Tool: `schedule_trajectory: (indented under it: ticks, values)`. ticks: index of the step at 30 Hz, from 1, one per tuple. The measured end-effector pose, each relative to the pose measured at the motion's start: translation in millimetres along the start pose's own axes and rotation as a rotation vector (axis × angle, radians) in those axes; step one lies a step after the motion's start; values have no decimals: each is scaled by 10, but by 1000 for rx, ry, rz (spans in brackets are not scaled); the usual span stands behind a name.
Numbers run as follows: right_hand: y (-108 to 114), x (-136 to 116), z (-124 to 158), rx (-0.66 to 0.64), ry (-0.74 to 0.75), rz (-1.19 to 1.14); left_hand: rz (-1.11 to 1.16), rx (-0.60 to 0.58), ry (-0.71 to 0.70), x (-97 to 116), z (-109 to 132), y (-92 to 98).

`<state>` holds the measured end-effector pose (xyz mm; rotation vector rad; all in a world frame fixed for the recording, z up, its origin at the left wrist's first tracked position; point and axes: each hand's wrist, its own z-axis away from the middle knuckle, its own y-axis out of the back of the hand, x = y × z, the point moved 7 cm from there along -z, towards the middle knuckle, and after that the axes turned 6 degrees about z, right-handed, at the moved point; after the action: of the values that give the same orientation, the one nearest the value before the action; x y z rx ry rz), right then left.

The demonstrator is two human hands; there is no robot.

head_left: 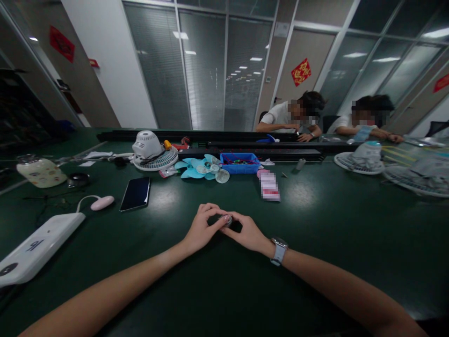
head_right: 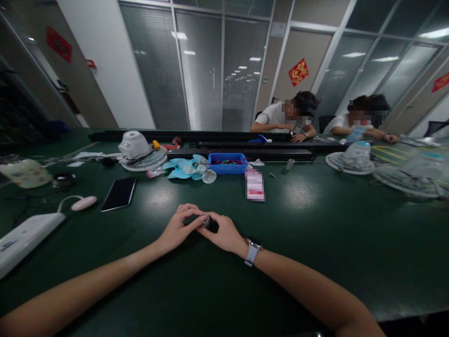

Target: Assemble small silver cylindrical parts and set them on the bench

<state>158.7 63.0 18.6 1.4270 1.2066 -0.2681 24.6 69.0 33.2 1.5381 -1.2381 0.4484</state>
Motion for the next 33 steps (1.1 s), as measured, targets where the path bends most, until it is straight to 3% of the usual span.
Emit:
schedule_trajectory:
  ticks: [4, 7, 13, 20, 23, 28, 33]
  values:
    - [3, 1, -2, -20, -32, 0, 21, 101, -21, 37, -40, 127]
    - [15, -19, -3, -31, -34, -17, -29, 143, -18, -50, -15, 236]
    - [32, -34, -4, -24, -23, -36, -310, 6, 44, -415, 93, 228]
    - [16, -17, -8, -30, -50, -83, -428, -18, 32, -472, 115, 171]
    - [11, 137, -41, -19, -121, -265, -433, -16, 37, -453, 115, 174]
    - [60, 478, -87, -6, -326, -789, -382, -6, 50, -391, 112, 191]
    - [19, 496, -35, -77, -627, -1229, -349, 7, 77, -403, 109, 191]
